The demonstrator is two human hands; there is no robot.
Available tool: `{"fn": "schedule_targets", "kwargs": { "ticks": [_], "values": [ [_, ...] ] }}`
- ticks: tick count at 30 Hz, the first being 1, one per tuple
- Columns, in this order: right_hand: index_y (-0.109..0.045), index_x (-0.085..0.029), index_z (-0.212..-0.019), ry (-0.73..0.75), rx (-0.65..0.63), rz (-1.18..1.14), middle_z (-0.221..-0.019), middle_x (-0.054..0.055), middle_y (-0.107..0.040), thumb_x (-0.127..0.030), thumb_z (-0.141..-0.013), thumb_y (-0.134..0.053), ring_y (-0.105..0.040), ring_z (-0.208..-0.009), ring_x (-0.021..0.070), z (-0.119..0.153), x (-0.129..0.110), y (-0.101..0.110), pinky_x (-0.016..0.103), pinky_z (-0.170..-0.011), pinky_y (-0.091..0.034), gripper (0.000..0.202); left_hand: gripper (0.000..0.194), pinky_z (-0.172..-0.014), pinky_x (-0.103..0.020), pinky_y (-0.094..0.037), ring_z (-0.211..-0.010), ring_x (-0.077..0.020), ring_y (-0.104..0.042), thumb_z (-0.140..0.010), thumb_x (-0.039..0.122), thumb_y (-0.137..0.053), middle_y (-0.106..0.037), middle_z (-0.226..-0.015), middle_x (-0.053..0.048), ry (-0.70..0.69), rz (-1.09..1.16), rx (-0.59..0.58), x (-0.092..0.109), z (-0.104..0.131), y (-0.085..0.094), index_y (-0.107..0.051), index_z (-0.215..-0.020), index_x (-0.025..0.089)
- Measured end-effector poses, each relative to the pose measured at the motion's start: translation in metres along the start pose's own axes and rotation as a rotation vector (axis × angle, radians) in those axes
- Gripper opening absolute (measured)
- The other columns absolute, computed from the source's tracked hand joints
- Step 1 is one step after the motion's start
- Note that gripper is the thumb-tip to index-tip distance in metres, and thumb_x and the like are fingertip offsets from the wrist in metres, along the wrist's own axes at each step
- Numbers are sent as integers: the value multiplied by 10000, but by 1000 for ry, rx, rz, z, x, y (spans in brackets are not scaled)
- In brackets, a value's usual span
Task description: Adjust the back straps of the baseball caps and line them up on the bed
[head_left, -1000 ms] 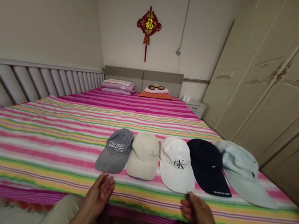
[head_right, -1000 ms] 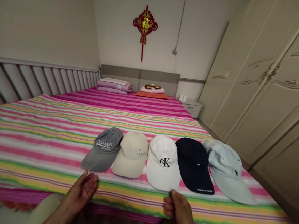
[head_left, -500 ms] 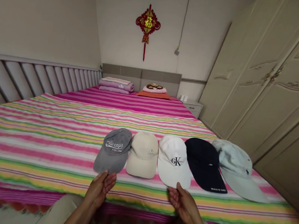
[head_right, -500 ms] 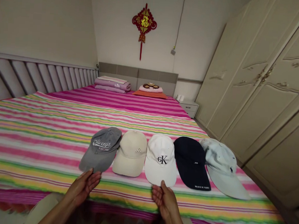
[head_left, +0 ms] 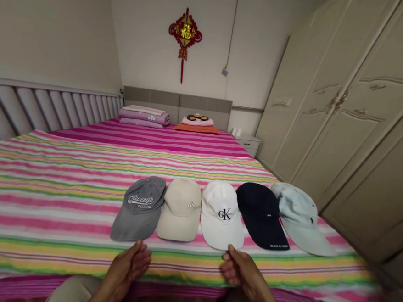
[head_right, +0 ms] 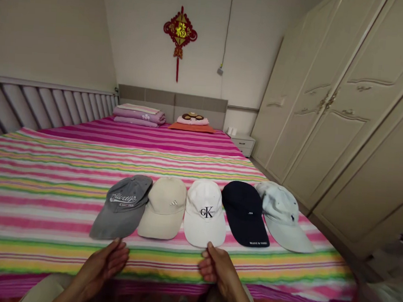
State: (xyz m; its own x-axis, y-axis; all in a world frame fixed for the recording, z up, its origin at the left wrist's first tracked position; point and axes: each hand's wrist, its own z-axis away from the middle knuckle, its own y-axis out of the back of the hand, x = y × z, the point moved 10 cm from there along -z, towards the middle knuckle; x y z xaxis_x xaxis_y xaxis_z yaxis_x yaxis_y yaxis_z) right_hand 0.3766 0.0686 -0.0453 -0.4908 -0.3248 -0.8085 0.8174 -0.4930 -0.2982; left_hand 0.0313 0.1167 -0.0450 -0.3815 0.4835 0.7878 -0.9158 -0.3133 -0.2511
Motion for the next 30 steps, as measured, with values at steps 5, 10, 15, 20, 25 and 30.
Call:
{"fn": "schedule_targets", "kwargs": {
  "ticks": [5,10,15,20,25,30],
  "values": [
    [-440,-165,-636,258,345,-153,-424,-58,-526,-425,-645,-659,-509,-365,63,7,-38,88,133,-353,-404,340,244,-525,-222,-503,-542,-135,-623,-682,236,-664,-671,-660,-75,183,50,-162,-20,11,-33,-588,-861,89],
    [-434,-163,-642,232,358,-220,-449,-50,-526,-290,-782,-551,-451,-326,41,-1,-57,106,128,-326,-379,222,89,-448,-204,-481,-456,-111,-597,-726,187,-618,-663,-591,-35,203,190,-153,-15,0,-58,-559,-744,123],
    [-431,-147,-556,164,262,-171,-387,-45,-477,-171,-800,-524,-417,-298,37,-15,-61,85,120,-316,-351,262,73,-431,-192,-472,-420,-106,-586,-766,91,-546,-643,-529,-32,169,230,-89,-17,-8,-64,-526,-702,120],
    [-468,-127,-541,146,210,-107,-388,-4,-514,-195,-792,-541,-462,-317,60,-19,-56,78,147,-344,-389,271,103,-471,-196,-495,-449,-105,-600,-790,64,-497,-633,-521,-28,56,251,-56,-18,-7,-63,-509,-711,129],
    [-507,-113,-567,209,323,-55,-357,15,-528,-259,-665,-676,-462,-263,118,-7,-68,116,184,-247,-329,244,110,-502,-206,-515,-478,-108,-612,-785,43,-491,-629,-540,-24,17,235,-51,-19,-9,-62,-506,-721,132],
    [-437,-158,-625,418,660,-204,-384,-59,-511,-229,-776,-558,-502,-327,79,8,-103,191,159,-360,-446,206,122,-533,-212,-530,-495,-105,-618,-787,29,-472,-626,-553,-24,0,235,-41,-18,-11,-61,-516,-734,130]
  ]
}}
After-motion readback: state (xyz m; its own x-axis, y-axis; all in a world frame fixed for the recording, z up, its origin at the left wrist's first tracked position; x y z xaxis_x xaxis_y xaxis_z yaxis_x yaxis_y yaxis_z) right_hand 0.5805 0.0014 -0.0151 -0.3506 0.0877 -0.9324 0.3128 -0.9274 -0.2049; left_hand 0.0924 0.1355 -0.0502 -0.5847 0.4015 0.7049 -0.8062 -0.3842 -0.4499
